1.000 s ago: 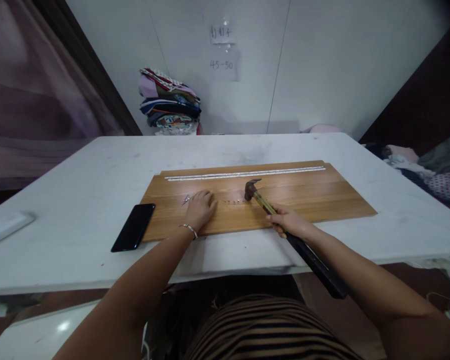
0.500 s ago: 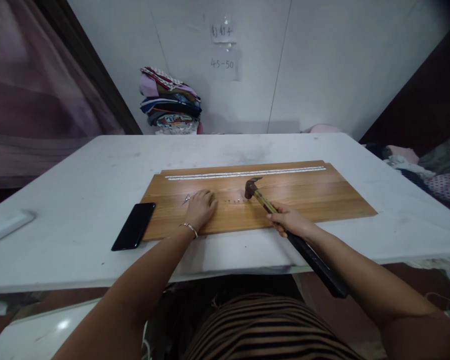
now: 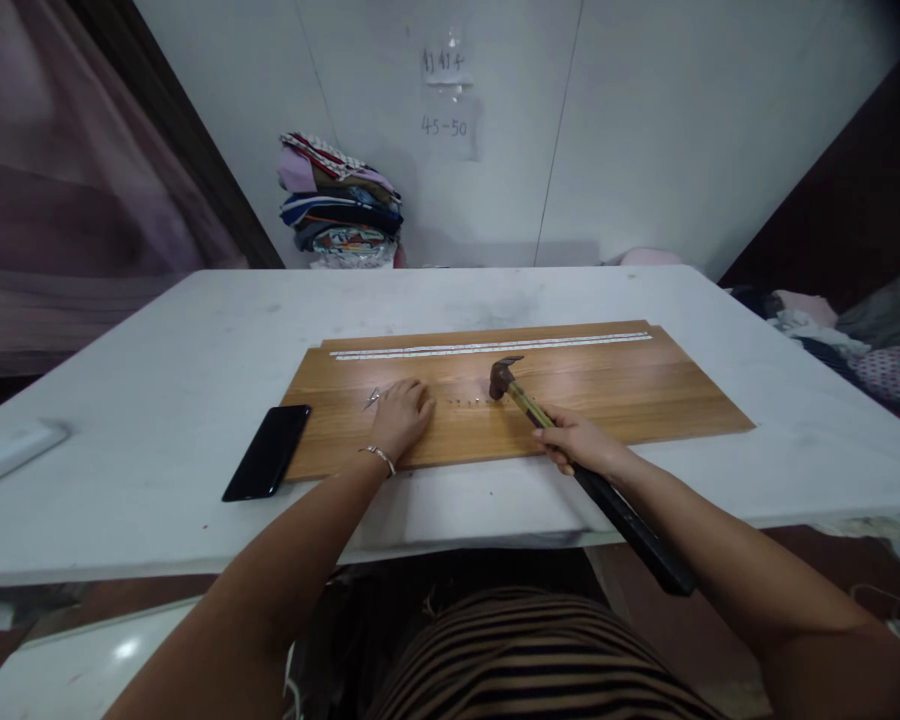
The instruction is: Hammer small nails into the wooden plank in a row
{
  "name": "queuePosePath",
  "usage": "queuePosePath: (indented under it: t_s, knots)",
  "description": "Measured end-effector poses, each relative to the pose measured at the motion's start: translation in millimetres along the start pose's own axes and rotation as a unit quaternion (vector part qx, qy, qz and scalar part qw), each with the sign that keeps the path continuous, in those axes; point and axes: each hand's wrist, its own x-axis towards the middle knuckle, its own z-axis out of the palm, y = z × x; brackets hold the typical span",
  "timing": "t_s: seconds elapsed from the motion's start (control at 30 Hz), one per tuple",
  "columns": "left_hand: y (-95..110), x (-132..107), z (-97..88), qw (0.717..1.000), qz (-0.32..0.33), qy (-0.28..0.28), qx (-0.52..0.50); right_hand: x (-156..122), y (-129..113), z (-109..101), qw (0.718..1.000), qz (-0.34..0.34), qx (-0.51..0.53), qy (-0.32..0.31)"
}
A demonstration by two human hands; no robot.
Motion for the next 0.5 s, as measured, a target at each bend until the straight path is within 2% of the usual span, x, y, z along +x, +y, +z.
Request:
queuePosePath:
  t_s: [0.2,0.5]
  knots:
    - [-0.8,0.4,1.0,1.000,0.003,0.006,0.001,-1.2,-3.2,-2.1,1.000,-0.013,0.001,-0.002]
    - [-2.3,0.5,4.2,1.000,0.001,0.009,-0.001,-1.6,-0.1,-1.1,1.000,0.008,0.003,0.008]
